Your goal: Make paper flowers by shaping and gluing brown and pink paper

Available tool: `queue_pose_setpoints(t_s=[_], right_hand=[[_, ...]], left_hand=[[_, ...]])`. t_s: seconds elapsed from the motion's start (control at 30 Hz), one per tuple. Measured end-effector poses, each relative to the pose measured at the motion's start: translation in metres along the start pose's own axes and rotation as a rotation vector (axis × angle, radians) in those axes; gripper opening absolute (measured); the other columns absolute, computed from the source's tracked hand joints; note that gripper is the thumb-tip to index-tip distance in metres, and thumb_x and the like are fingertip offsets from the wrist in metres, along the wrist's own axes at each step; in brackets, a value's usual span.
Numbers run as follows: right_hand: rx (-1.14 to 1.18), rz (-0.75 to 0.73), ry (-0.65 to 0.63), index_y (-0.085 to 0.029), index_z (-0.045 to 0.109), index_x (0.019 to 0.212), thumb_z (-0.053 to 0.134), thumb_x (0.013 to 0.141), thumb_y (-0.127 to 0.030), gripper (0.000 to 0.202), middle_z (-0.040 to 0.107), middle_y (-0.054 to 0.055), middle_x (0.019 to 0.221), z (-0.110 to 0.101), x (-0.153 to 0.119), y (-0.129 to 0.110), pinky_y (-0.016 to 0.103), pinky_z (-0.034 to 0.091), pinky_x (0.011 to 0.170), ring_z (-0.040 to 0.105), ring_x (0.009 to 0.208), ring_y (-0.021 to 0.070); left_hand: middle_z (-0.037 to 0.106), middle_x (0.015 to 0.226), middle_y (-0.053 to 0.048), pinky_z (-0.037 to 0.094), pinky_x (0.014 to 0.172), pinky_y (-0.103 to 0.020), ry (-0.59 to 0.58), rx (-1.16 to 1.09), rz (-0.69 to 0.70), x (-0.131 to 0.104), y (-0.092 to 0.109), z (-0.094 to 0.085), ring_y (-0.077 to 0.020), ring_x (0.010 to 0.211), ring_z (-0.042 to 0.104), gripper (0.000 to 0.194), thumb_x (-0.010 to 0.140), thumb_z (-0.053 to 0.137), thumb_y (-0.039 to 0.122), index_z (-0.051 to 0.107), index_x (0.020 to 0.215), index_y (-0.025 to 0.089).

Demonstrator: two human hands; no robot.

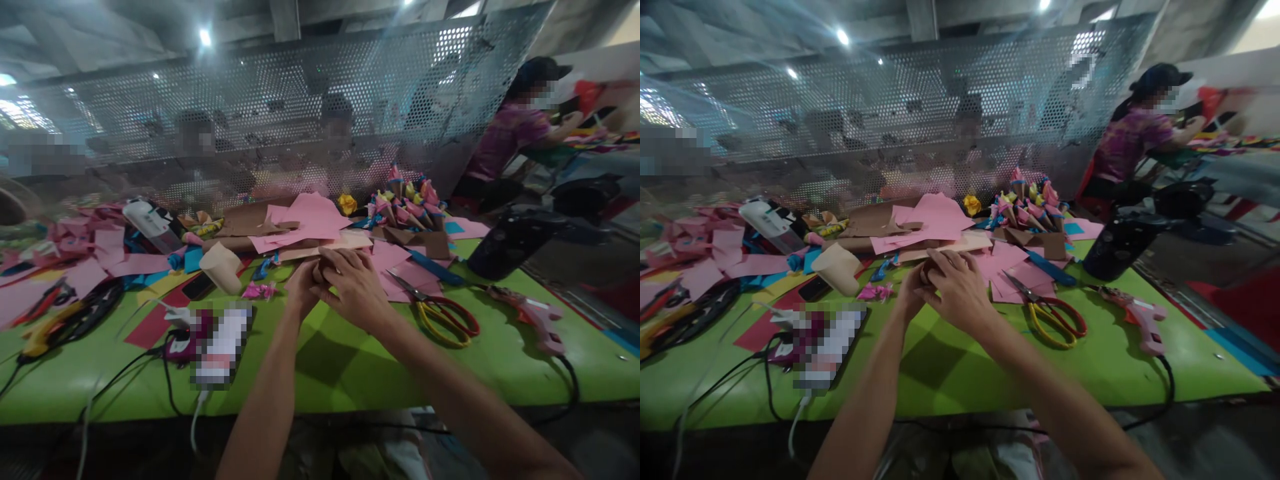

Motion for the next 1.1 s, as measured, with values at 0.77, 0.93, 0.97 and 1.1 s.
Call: queue_pose_setpoints(t_s=[0.77, 0.93, 0.97, 1.1], right_hand=[[0.161, 0.020, 0.035, -0.022, 0.073, 0.109, 0.065, 0.090, -0.031, 0.023, 0.058, 0.011, 0.144, -0.001, -0.001, 0.004, 0.050, 0.040, 0.107, 0.048, 0.130, 0.0310], [0.272, -0.009, 0.077, -0.027, 0.073, 0.111, 0.063, 0.090, -0.027, 0.023, 0.056, 0.008, 0.145, -0.015, 0.000, 0.008, 0.048, 0.040, 0.105, 0.049, 0.128, 0.0286], [0.274, -0.015, 0.085, -0.027, 0.074, 0.109, 0.063, 0.090, -0.027, 0.022, 0.057, 0.008, 0.144, -0.018, 0.000, 0.009, 0.048, 0.039, 0.105, 0.049, 0.128, 0.0284], [0.231, -0.043, 0.079, -0.026, 0.075, 0.099, 0.066, 0.088, -0.029, 0.015, 0.059, 0.007, 0.141, -0.019, -0.001, 0.005, 0.048, 0.039, 0.105, 0.050, 0.126, 0.0284]], left_hand=[[0.072, 0.080, -0.002, 0.051, 0.073, -0.028, -0.029, 0.156, 0.088, -0.003, 0.023, 0.001, -0.0175, 0.076, 0.064, 0.029, 0.057, 0.068, 0.016, 0.071, 0.085, 0.017], [0.067, 0.076, 0.000, 0.046, 0.070, -0.025, -0.027, 0.177, 0.158, -0.003, 0.031, 0.000, -0.0138, 0.072, 0.057, 0.019, 0.060, 0.068, 0.015, 0.067, 0.079, 0.017], [0.066, 0.074, 0.001, 0.045, 0.069, -0.024, -0.031, 0.193, 0.167, -0.003, 0.032, 0.000, -0.0130, 0.070, 0.055, 0.016, 0.061, 0.068, 0.014, 0.067, 0.077, 0.017], [0.056, 0.063, 0.004, 0.040, 0.062, -0.022, -0.009, 0.236, 0.181, -0.003, 0.028, -0.005, -0.0108, 0.062, 0.048, 0.011, 0.060, 0.068, 0.013, 0.062, 0.069, 0.017]])
Point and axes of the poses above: each hand's wrist, its own x-axis towards the middle knuckle, its own z-axis out of the palm, y = z × x, the point moved 8 cm from there along x, towards the middle knuckle
